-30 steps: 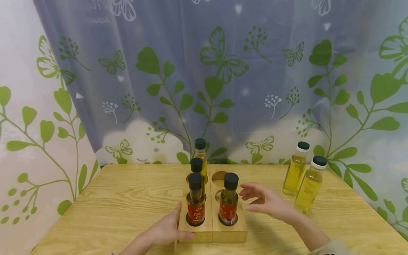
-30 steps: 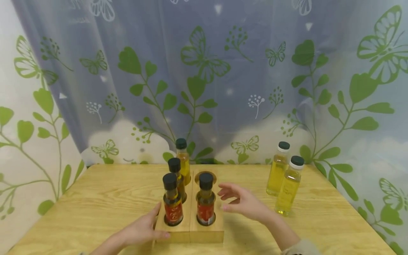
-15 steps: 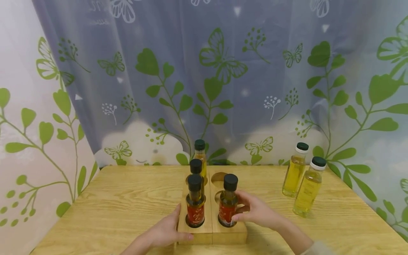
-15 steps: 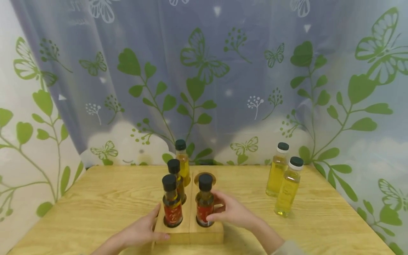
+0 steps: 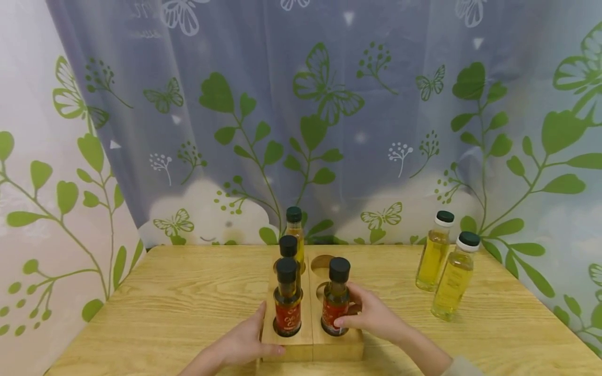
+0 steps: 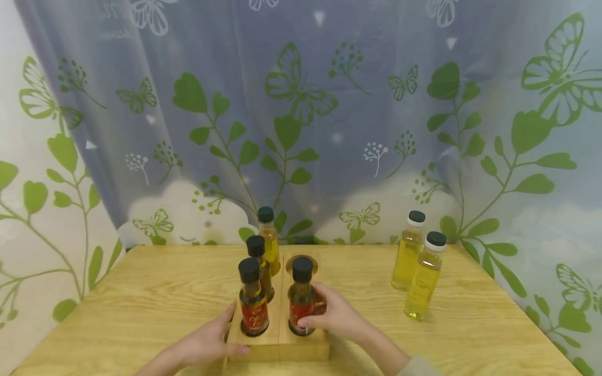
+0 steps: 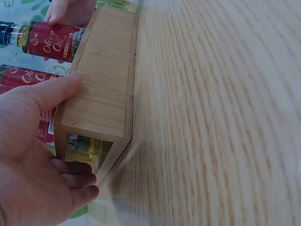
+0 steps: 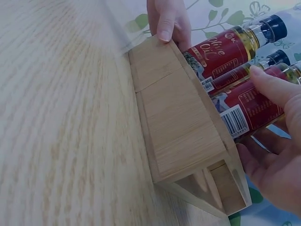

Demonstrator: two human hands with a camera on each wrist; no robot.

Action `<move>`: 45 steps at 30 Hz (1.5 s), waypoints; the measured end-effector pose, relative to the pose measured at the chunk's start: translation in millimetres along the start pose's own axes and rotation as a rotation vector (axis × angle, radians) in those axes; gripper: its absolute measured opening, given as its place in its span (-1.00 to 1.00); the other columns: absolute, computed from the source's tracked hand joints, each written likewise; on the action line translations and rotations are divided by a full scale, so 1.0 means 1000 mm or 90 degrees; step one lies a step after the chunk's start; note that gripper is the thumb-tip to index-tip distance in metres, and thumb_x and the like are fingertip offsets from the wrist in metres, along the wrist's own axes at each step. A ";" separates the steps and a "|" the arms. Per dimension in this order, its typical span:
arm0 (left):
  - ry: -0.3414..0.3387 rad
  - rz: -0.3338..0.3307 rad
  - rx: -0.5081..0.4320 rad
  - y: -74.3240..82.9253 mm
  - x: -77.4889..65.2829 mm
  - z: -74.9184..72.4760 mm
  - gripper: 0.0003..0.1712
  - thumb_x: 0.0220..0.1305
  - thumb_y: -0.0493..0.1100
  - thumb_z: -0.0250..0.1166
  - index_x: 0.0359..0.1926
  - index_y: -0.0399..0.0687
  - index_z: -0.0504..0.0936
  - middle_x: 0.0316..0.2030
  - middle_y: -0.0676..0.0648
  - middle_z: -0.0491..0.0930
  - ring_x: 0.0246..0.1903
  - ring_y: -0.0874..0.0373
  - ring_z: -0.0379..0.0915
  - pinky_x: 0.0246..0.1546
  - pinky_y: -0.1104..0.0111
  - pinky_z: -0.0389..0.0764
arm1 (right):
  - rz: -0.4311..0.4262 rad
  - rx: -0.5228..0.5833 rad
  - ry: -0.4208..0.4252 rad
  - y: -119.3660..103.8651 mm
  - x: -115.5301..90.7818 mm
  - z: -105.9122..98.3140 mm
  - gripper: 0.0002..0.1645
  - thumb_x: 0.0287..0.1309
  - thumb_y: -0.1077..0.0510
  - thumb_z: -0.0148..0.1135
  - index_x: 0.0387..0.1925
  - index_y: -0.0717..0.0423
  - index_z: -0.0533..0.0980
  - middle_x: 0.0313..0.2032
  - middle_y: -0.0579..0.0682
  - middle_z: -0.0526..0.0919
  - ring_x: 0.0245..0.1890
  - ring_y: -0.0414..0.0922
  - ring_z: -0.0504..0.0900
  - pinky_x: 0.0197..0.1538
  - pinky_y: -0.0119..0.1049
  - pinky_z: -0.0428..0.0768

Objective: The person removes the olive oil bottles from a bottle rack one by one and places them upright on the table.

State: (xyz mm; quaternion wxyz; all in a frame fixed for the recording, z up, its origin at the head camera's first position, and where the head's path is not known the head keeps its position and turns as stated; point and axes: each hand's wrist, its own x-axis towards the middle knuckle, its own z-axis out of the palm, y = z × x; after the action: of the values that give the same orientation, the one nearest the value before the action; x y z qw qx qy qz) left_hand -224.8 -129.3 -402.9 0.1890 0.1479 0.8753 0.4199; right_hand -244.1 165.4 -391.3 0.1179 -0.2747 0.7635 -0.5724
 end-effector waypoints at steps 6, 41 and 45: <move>0.002 -0.004 0.005 0.000 0.000 0.000 0.31 -0.03 0.15 0.42 0.37 -0.49 -0.22 0.30 -0.54 -0.05 0.26 -0.39 -0.03 0.16 -0.17 0.11 | 0.000 -0.034 0.033 -0.003 -0.001 0.003 -0.20 0.05 0.13 0.35 0.26 0.33 0.23 0.04 0.23 0.48 -0.10 0.01 0.55 -0.11 -0.19 0.53; 0.007 0.014 -0.005 0.000 -0.001 0.001 0.34 -0.05 0.14 0.44 0.37 -0.50 -0.25 0.29 -0.56 -0.06 0.25 -0.40 -0.01 0.16 -0.17 0.11 | -0.043 -0.025 0.071 -0.012 -0.003 -0.007 -0.26 0.03 0.16 0.37 0.20 0.35 0.30 -0.05 0.28 0.54 -0.16 0.06 0.58 -0.19 -0.21 0.59; 0.008 0.015 -0.005 0.001 -0.001 0.001 0.33 -0.04 0.13 0.44 0.37 -0.50 -0.25 0.29 -0.55 -0.06 0.25 -0.40 -0.02 0.17 -0.18 0.09 | -0.060 -0.028 0.073 -0.016 -0.004 -0.011 -0.26 0.05 0.17 0.35 0.21 0.39 0.28 -0.04 0.29 0.53 -0.14 0.04 0.58 -0.17 -0.23 0.59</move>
State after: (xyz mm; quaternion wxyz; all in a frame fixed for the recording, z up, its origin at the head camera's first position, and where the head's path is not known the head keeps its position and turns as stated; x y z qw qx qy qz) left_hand -223.3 -128.9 -402.6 0.1793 0.1552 0.8728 0.4265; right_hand -241.7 173.6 -373.2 0.0409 -0.2801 0.7676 -0.5750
